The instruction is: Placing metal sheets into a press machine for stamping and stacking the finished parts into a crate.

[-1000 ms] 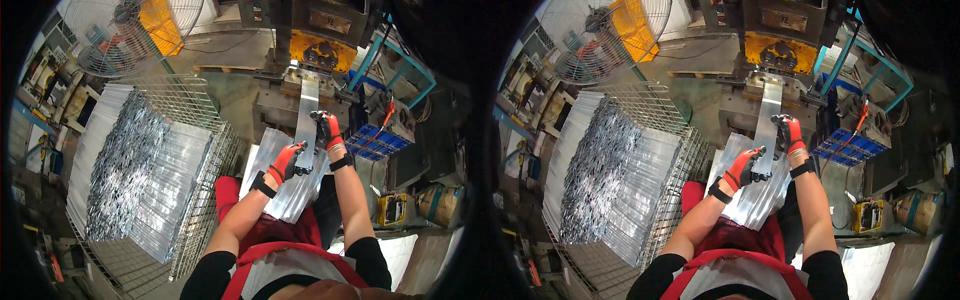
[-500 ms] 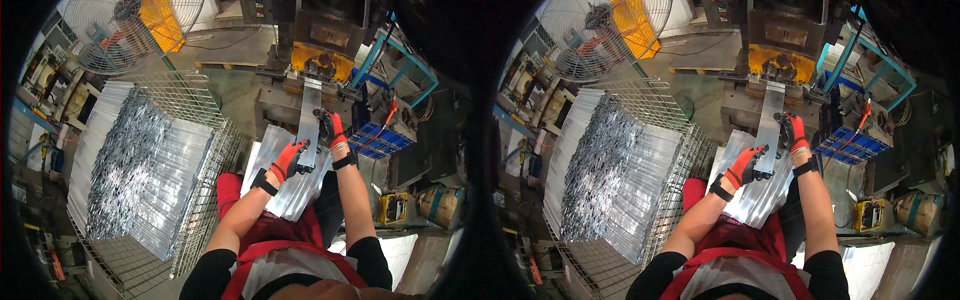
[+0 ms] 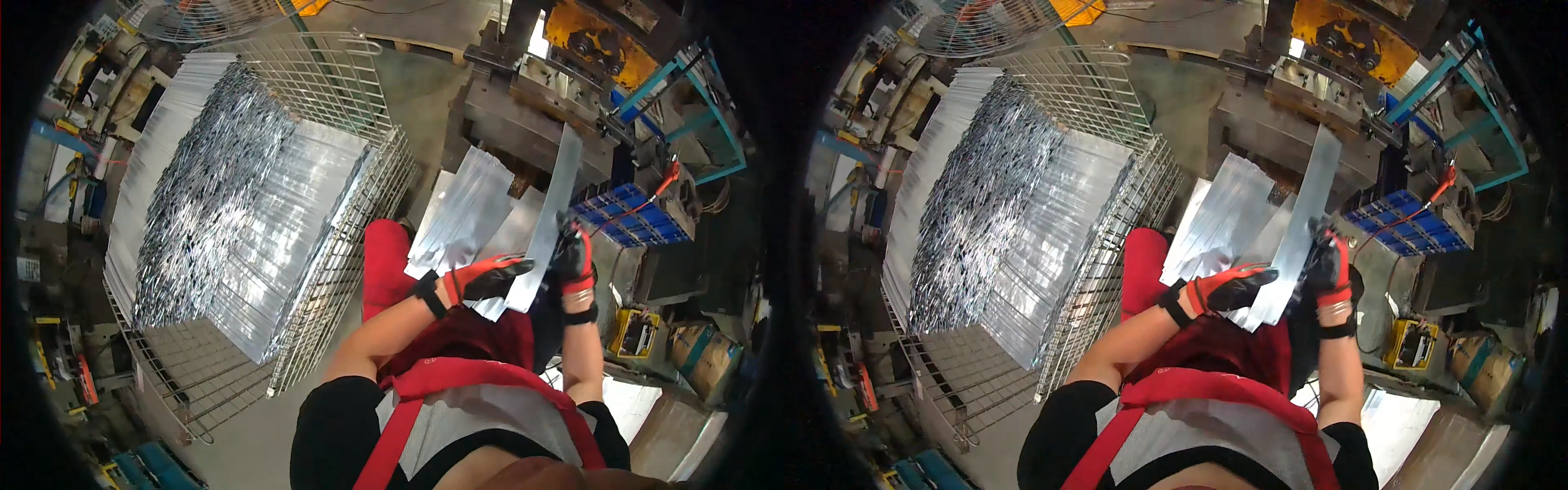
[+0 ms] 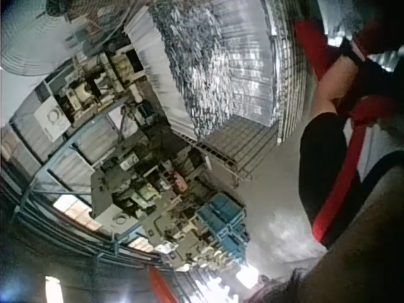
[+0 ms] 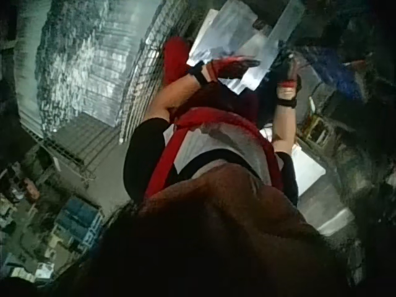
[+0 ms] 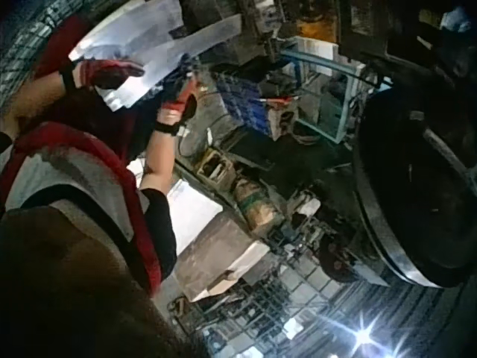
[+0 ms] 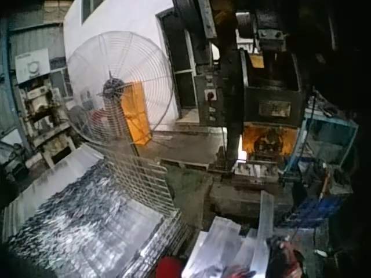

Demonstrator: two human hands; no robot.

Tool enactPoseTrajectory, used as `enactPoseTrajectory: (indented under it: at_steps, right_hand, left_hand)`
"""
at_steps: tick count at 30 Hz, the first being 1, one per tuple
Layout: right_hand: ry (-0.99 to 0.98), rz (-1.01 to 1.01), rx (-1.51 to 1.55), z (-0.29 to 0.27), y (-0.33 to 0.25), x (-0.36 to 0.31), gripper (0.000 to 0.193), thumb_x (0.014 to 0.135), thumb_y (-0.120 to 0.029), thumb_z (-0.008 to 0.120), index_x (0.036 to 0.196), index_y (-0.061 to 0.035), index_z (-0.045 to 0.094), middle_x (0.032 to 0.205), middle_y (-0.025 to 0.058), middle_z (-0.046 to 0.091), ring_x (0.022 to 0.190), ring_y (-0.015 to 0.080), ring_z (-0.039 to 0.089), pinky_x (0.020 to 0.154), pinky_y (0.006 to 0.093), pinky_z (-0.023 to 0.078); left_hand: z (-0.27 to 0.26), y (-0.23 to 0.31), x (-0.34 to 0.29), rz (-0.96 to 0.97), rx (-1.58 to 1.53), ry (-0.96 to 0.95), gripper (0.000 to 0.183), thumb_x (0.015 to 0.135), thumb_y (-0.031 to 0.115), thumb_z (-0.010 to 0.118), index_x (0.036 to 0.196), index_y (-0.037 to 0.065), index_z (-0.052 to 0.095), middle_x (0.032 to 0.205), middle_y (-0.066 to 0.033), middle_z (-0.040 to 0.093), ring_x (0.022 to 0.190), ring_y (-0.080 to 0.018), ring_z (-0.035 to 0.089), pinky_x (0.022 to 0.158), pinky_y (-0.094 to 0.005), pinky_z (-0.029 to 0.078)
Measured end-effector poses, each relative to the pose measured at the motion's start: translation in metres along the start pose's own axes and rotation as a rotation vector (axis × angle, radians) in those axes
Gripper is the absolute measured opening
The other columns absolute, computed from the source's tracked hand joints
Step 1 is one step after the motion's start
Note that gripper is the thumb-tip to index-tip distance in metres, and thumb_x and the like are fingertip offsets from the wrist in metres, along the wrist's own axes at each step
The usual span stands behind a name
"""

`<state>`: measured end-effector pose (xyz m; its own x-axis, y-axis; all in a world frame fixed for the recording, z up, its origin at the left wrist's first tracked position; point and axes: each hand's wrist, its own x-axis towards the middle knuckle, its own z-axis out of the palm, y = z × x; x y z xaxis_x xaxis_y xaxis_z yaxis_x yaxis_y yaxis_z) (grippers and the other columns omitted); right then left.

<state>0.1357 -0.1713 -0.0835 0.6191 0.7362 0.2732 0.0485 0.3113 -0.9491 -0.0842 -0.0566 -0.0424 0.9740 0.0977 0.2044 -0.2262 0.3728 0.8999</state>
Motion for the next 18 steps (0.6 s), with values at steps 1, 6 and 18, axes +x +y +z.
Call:
enactPoseTrajectory:
  at_steps: [1, 6, 18]
  right_hand:
    - [0.02, 0.106, 0.159, 0.004, 0.016, -0.02, 0.033, 0.092, -0.02, 0.047, 0.115, 0.0025, 0.051, 0.114, 0.0097, 0.056, 0.105, 0.0185, 0.054, 0.098, 0.0367, 0.038]
    - [-0.118, 0.709, 0.472, 0.06, -0.028, -0.038, 0.038, 0.092, -0.022, 0.046, 0.121, 0.002, 0.047, 0.108, 0.0121, 0.058, 0.098, 0.0201, 0.057, 0.087, 0.0319, 0.046]
    - [0.114, 0.501, 0.094, 0.039, -0.04, -0.059, 0.037, 0.091, -0.028, 0.049, 0.112, 0.0027, 0.053, 0.095, 0.0125, 0.06, 0.087, 0.0208, 0.06, 0.081, 0.0326, 0.048]
  left_hand:
    - [-0.008, -0.043, -0.015, -0.264, -0.815, -0.068, 0.042, 0.092, 0.022, 0.047, 0.129, 0.004, 0.041, 0.096, -0.0012, 0.05, 0.082, -0.0087, 0.045, 0.07, -0.0222, 0.037]
    - [0.003, -0.009, -0.023, -0.438, -0.222, 0.207, 0.032, 0.088, 0.023, 0.055, 0.111, 0.002, 0.055, 0.096, -0.0018, 0.058, 0.073, -0.0053, 0.054, 0.064, -0.0206, 0.044]
    - [-0.028, -0.002, -0.031, -0.583, 1.809, 0.53, 0.073, 0.064, 0.059, 0.064, 0.105, 0.002, 0.046, 0.094, -0.0139, 0.052, 0.078, -0.0286, 0.057, 0.063, -0.0405, 0.047]
